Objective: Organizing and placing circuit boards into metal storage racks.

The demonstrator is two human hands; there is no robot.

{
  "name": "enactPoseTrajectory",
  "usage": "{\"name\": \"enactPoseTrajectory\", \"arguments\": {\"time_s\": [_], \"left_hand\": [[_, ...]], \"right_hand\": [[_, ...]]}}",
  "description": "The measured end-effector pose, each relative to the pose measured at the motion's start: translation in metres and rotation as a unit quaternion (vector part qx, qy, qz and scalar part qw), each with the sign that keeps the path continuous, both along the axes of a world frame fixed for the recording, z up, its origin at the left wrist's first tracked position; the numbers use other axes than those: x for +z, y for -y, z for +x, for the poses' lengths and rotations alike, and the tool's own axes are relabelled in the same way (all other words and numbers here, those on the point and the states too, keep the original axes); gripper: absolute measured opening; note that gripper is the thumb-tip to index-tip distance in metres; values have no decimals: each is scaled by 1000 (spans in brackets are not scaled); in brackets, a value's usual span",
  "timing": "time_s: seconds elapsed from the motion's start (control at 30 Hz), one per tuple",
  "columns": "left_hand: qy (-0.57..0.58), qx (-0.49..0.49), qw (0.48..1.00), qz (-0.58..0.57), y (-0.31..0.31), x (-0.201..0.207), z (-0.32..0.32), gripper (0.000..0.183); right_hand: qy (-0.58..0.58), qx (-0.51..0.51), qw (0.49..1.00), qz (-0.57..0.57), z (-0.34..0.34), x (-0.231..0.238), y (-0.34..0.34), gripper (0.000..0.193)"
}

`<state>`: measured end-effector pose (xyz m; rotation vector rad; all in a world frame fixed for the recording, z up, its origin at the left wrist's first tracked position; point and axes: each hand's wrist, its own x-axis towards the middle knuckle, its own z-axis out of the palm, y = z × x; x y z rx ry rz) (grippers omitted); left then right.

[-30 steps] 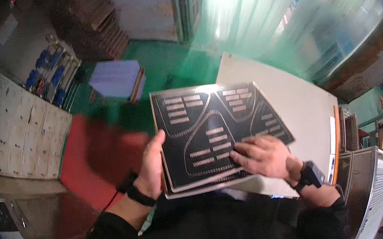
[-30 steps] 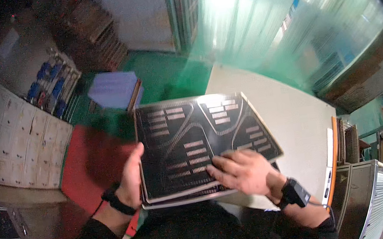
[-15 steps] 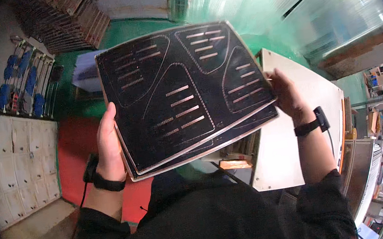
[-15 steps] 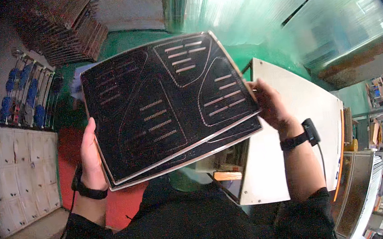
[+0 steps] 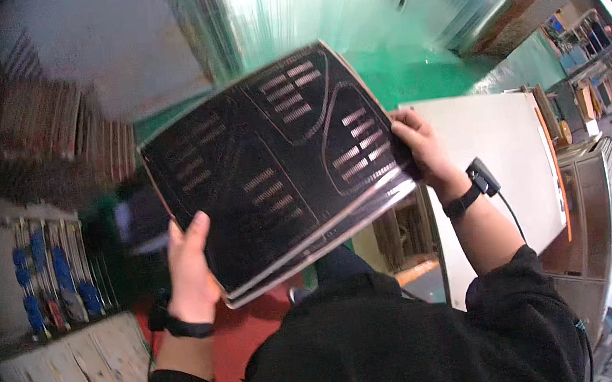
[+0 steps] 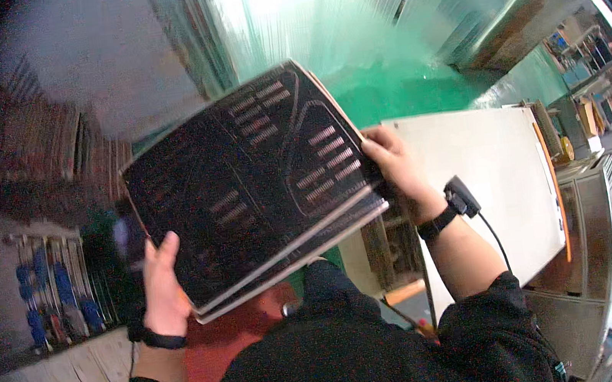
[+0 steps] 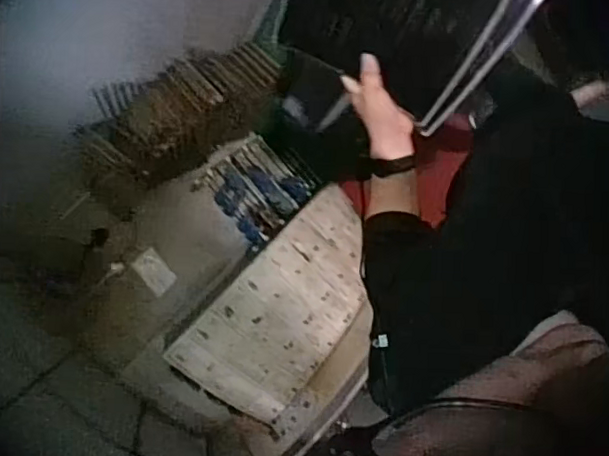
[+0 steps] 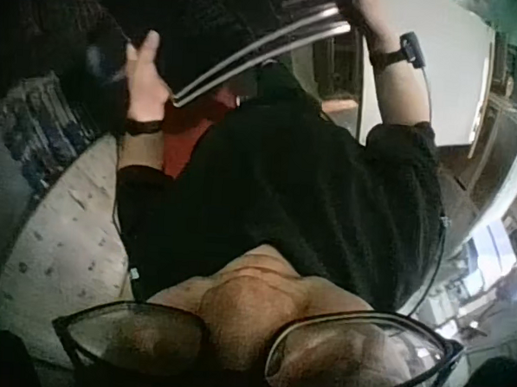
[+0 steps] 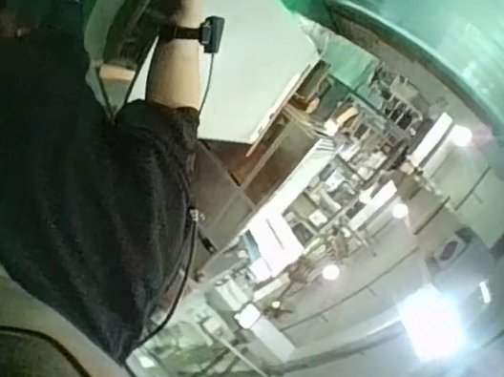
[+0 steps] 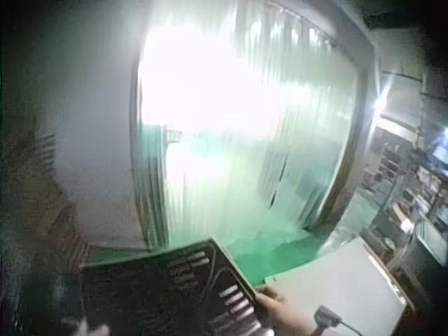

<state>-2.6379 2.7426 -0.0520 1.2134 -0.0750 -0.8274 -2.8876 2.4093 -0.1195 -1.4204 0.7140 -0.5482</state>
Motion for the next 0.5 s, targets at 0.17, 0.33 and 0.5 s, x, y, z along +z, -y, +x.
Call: {"name": "enactPoseTrajectory", "arguments": {"time_s": [0.17,0.33,0.5], "left_hand": [[70,-45,996,-26,94,-25,39,46],[361,-77,919,138,174,-20,114,30],[591,-135,751,261,250,-16,174,17]], "right_hand": [[-50,44,997,24,25,-63,98,26],[-323,85,936,-115,123,-82,253,24],[-201,54,801,-562,305,34,353,17]]}}
